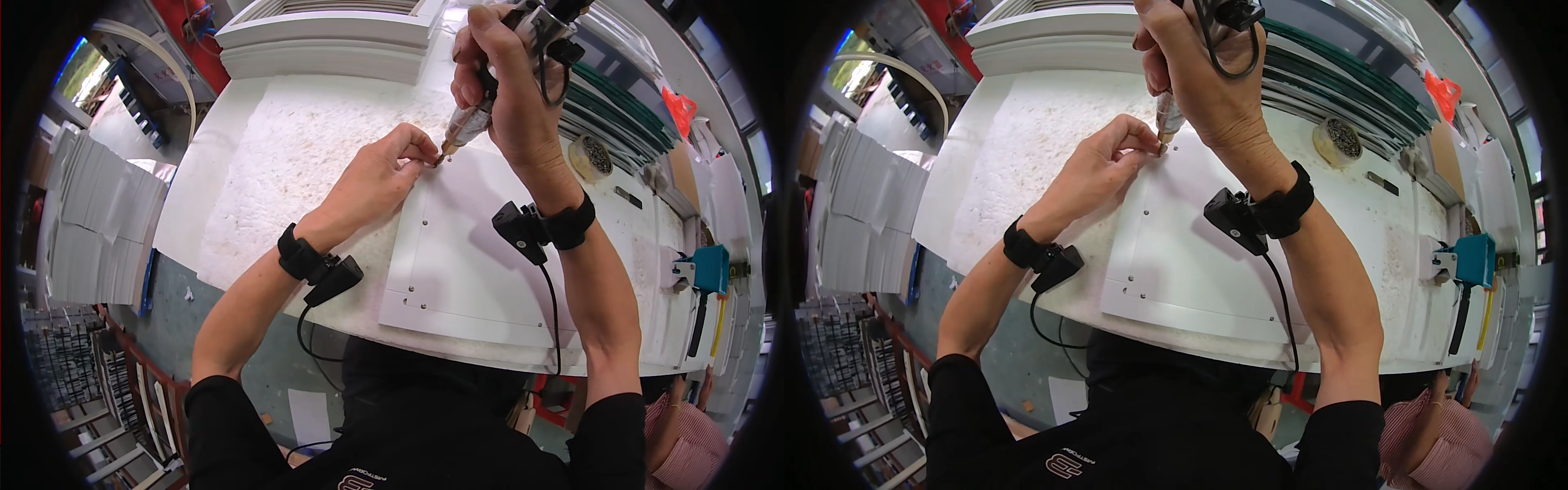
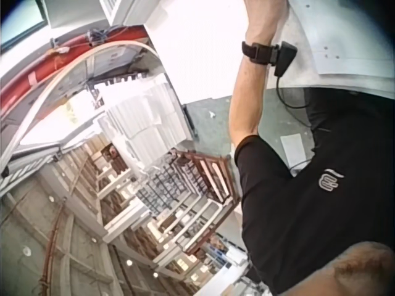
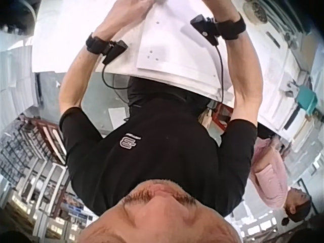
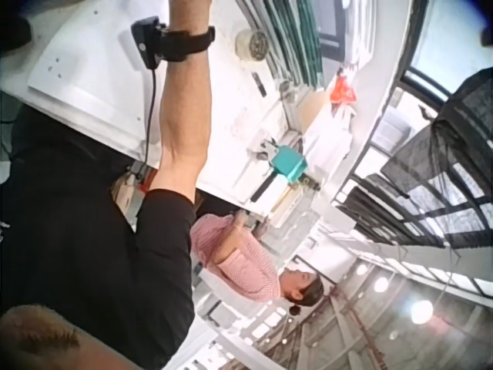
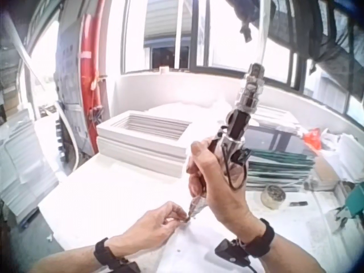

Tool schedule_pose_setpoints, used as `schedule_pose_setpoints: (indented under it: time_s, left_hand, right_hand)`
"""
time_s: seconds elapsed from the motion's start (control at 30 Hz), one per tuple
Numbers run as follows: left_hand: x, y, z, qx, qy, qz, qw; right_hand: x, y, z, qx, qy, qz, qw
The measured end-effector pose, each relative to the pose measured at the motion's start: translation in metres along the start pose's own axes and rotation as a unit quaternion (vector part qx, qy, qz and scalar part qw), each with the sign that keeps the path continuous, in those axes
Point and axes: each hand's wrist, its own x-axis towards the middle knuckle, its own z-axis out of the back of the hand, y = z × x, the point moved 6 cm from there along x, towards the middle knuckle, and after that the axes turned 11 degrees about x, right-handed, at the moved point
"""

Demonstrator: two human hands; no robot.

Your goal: The person assembles a white window frame by first placing a dark glass pane into the frame and applying sealant. They then position a white metal cover plate over the glass and secure it using a pneumatic screwdriver to drive multiple screws into the plate.

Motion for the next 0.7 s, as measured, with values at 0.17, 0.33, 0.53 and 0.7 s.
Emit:
schedule_pose_setpoints:
  time_s: [0.17, 0.33, 0.53, 0.7]
  left_hand:
    - [0.000, -0.002, 0.002, 0.023, -0.010, -0.021, 0.999]
    - [0.001, 0.011, 0.005, -0.032, -0.040, -0.001, 0.999]
    - [0.002, 0.017, 0.004, -0.070, -0.028, -0.003, 0.997]
    - [0.003, 0.011, 0.004, -0.024, -0.033, -0.002, 0.999]
  right_hand:
    - [0.008, -0.016, 0.007, -0.007, 0.018, -0.014, 1.000]
    - [0.006, -0.021, 0.000, 0.013, 0.052, -0.032, 0.998]
    - [-0.003, -0.026, -0.002, -0.014, 0.082, -0.013, 0.996]
    - [0.000, -0.026, -0.007, -0.046, 0.119, -0.025, 0.992]
